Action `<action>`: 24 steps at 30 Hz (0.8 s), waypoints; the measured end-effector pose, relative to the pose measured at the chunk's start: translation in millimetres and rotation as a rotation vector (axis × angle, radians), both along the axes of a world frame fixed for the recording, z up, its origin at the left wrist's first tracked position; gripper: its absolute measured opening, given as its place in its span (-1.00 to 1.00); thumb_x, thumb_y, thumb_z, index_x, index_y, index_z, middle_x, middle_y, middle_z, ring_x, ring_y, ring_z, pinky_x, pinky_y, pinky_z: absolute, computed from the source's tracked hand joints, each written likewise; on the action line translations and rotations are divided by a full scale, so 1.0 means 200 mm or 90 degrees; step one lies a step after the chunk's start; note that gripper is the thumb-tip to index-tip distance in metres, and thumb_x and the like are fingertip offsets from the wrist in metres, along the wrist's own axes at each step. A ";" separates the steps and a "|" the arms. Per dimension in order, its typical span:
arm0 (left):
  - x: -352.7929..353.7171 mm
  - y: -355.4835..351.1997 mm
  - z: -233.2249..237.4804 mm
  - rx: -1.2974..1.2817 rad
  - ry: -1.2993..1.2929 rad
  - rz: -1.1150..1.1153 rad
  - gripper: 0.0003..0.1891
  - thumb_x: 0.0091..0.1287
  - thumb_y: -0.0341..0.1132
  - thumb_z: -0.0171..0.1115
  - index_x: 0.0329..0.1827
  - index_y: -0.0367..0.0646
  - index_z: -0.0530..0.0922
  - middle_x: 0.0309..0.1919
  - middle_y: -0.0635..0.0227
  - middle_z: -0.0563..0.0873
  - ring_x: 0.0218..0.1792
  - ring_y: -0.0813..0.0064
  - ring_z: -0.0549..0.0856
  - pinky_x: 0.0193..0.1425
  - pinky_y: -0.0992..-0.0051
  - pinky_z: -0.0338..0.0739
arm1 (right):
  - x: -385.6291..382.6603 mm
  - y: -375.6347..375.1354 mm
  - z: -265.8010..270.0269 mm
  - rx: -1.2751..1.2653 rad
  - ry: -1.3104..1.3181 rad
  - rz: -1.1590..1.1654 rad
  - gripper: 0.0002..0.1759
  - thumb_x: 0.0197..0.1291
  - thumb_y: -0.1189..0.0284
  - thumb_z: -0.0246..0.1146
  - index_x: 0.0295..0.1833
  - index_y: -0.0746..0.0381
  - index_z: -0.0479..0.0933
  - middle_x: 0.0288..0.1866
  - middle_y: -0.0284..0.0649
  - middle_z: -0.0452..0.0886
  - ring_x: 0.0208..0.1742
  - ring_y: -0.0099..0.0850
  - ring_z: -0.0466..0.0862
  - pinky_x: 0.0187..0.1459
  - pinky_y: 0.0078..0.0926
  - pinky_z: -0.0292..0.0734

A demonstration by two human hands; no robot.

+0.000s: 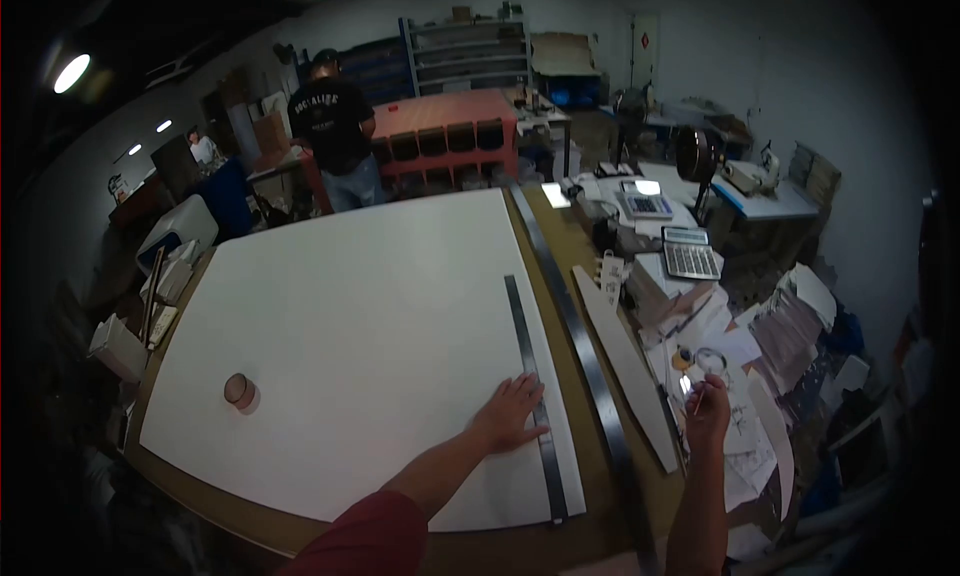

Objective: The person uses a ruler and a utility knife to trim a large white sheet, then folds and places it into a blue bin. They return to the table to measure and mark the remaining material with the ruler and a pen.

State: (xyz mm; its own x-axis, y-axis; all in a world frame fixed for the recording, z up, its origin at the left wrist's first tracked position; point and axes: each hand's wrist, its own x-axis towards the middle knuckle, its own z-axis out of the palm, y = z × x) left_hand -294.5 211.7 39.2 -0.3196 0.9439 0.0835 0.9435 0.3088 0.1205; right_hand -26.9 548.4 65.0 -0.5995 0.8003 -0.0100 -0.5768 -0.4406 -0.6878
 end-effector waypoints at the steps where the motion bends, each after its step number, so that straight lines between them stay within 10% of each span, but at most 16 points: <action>1: 0.01 0.00 0.02 -0.010 -0.009 0.003 -0.05 0.54 0.35 0.00 0.71 -0.27 0.14 0.70 -0.15 0.12 0.73 -0.05 0.07 0.77 0.02 -0.09 | -0.01 -0.24 0.08 -0.020 -0.009 0.042 -0.77 0.40 0.51 0.24 0.13 0.25 0.53 -0.10 -0.13 0.74 -0.24 -0.35 0.73 -0.16 -0.48 0.68; 5: -0.01 0.01 0.00 -0.005 -0.022 0.008 -0.04 0.52 0.36 0.01 0.71 -0.27 0.15 0.71 -0.13 0.11 0.73 -0.03 0.05 0.78 0.02 -0.13 | -0.02 -0.85 0.17 0.006 -0.124 0.118 -0.69 0.41 0.52 0.29 0.23 0.27 0.56 0.06 -0.05 0.77 -0.06 -0.24 0.81 -0.02 -0.36 0.71; 10: -0.02 0.01 0.00 -0.001 -0.040 0.009 -0.02 0.51 0.37 0.01 0.71 -0.27 0.14 0.72 -0.11 0.10 0.74 -0.02 0.03 0.79 0.04 -0.15 | 0.09 -1.13 -0.03 0.876 -0.462 0.029 -0.72 0.37 0.64 0.34 0.16 0.28 0.63 0.05 0.02 0.80 -0.04 -0.08 0.85 0.00 -0.24 0.75; 16: -0.03 0.02 -0.02 -0.031 -0.031 0.032 -0.03 0.48 0.37 0.07 0.72 -0.21 0.16 0.73 -0.01 0.12 0.75 0.06 0.03 0.80 0.06 -0.16 | 0.30 -1.21 -0.26 0.967 -0.485 -0.043 -0.69 0.34 0.65 0.33 0.16 0.21 0.65 -0.01 -0.01 0.80 0.01 -0.01 0.84 0.05 -0.16 0.76; 24: -0.03 0.03 -0.12 0.019 0.042 0.031 -0.04 0.52 0.41 -0.03 0.74 -0.15 0.15 0.74 0.07 0.11 0.76 0.16 0.02 0.81 0.13 -0.16 | 0.38 -1.25 -0.16 0.963 -0.544 0.169 -0.45 0.14 0.48 0.54 0.26 0.19 0.59 0.45 -0.10 0.62 0.56 0.13 0.46 0.50 0.02 0.44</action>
